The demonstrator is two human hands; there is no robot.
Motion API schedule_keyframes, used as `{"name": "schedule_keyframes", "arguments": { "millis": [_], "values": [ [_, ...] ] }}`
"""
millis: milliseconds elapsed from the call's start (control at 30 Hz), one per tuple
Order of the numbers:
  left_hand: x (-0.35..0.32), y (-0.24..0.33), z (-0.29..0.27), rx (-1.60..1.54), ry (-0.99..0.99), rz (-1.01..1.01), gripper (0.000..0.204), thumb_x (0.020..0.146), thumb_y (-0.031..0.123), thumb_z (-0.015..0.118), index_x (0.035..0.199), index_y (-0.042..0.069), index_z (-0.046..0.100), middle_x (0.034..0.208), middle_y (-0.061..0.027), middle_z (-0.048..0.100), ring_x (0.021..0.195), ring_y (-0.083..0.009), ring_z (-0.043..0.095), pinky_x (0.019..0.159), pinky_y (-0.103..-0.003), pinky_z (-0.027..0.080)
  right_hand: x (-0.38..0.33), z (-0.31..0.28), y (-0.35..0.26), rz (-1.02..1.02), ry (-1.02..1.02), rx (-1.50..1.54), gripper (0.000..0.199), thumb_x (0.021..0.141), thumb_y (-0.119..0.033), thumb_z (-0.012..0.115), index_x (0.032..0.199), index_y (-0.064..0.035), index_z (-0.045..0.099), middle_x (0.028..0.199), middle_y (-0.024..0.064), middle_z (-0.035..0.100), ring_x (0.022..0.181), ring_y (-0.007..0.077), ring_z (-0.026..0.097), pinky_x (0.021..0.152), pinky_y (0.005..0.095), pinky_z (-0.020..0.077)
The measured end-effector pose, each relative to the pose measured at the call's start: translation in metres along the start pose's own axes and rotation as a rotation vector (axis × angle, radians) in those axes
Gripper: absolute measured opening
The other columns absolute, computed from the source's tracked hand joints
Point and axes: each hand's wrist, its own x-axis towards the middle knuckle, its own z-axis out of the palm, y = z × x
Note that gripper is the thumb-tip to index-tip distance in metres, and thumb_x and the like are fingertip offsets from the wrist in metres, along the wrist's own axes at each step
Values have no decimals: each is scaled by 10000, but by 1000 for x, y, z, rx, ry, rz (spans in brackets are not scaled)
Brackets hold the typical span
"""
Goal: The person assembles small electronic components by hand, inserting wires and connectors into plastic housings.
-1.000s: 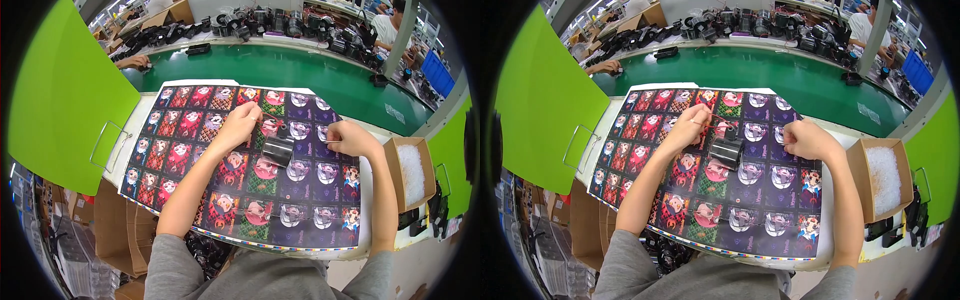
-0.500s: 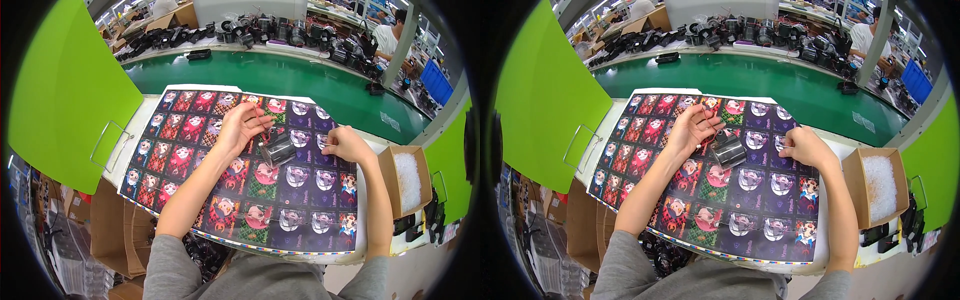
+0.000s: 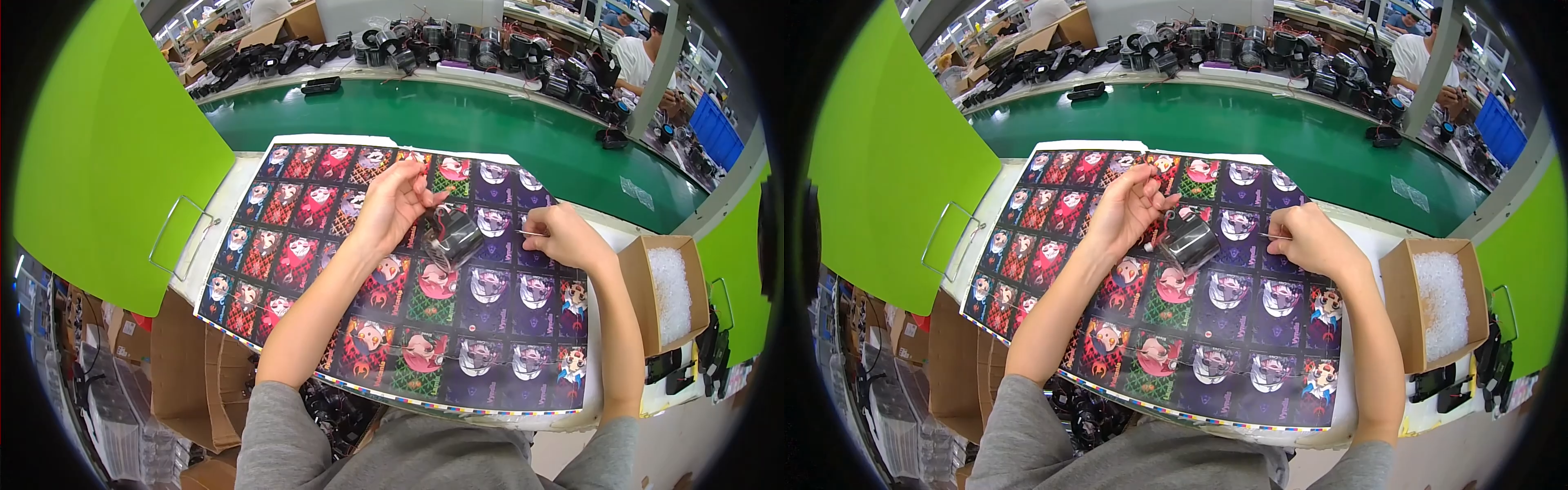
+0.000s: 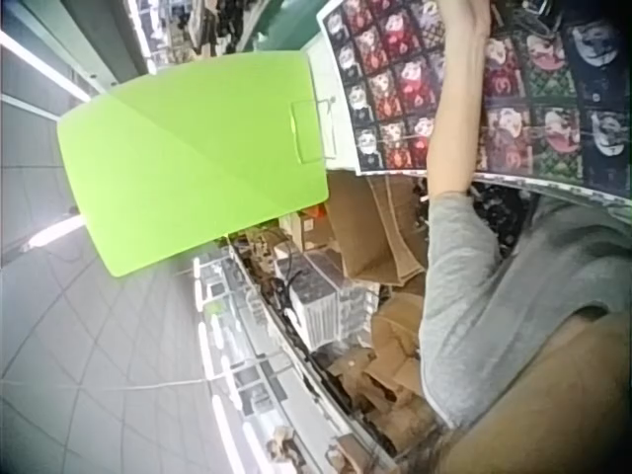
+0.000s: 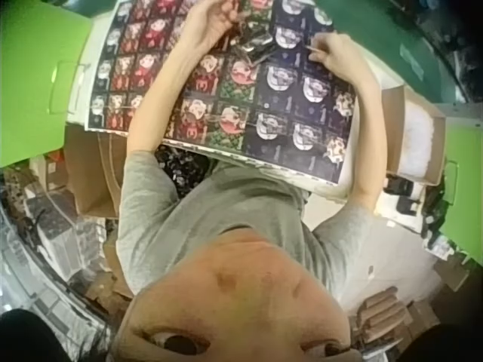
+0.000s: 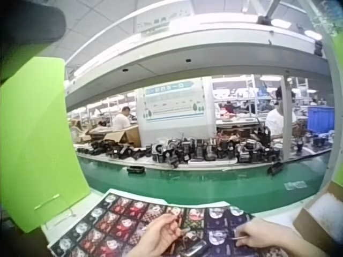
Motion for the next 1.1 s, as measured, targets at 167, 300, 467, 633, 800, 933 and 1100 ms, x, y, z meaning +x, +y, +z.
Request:
{"name": "schedule_keyframes", "arguments": {
  "millis": [167, 300, 467, 633, 800, 933, 1100],
  "values": [
    [-17, 11, 26, -139, -326, -102, 89, 910, 149, 463, 865, 73, 449, 661, -16, 486, 604, -170, 584, 777, -454, 526, 2, 0, 13, -24, -3, 14, 120, 698, -39, 687, 750, 47, 622, 661, 155, 627, 598, 207, 603, 572, 311, 463],
    [-27, 15, 38, 100, -445, -117, 88, 912, 132, 480, 889, 49, 460, 689, -40, 525, 665, -186, 609, 753, -451, 534, 6, 1, 20, 12, 9, 87, 105, 721, -44, 673, 759, 45, 630, 635, 139, 631, 579, 174, 602, 563, 285, 469],
    [-33, -2, 45, 506, -374, 44, 83, 892, 88, 530, 924, 19, 497, 697, -32, 569, 601, -116, 591, 563, -231, 478, 7, -4, 3, -1, 79, 88, 91, 759, -35, 657, 774, 51, 633, 668, 69, 610, 640, 111, 579, 601, 229, 457],
    [-37, -20, 50, 984, -156, 496, 60, 815, 51, 593, 832, 15, 547, 638, -41, 575, 560, -81, 565, 528, -222, 445, 4, 1, -21, -147, 267, 715, 91, 788, -9, 629, 863, 37, 655, 790, 16, 598, 630, 37, 503, 544, 189, 395],
    [-42, -22, 53, 1320, -69, 754, 107, 711, 65, 629, 804, 83, 580, 570, 19, 514, 605, -173, 492, 627, -325, 345, -4, 12, -45, -355, 379, 660, 142, 751, 41, 633, 887, 0, 651, 751, -3, 518, 544, 26, 369, 469, 200, 283],
    [-43, -17, 53, 1358, -33, 786, 109, 705, 42, 637, 806, 67, 607, 600, -14, 562, 559, -144, 526, 578, -292, 384, -6, 11, -51, -293, 398, 647, 118, 737, 33, 647, 852, 5, 652, 744, 9, 533, 530, 40, 379, 463, 207, 293],
    [-42, -17, 52, 1412, -60, 825, 116, 694, 54, 642, 801, 77, 606, 598, 6, 567, 572, -137, 527, 624, -288, 370, -7, 14, -49, -338, 491, 432, 140, 713, 29, 662, 851, 12, 645, 774, 43, 576, 514, 75, 430, 456, 225, 339]
  ]
}}
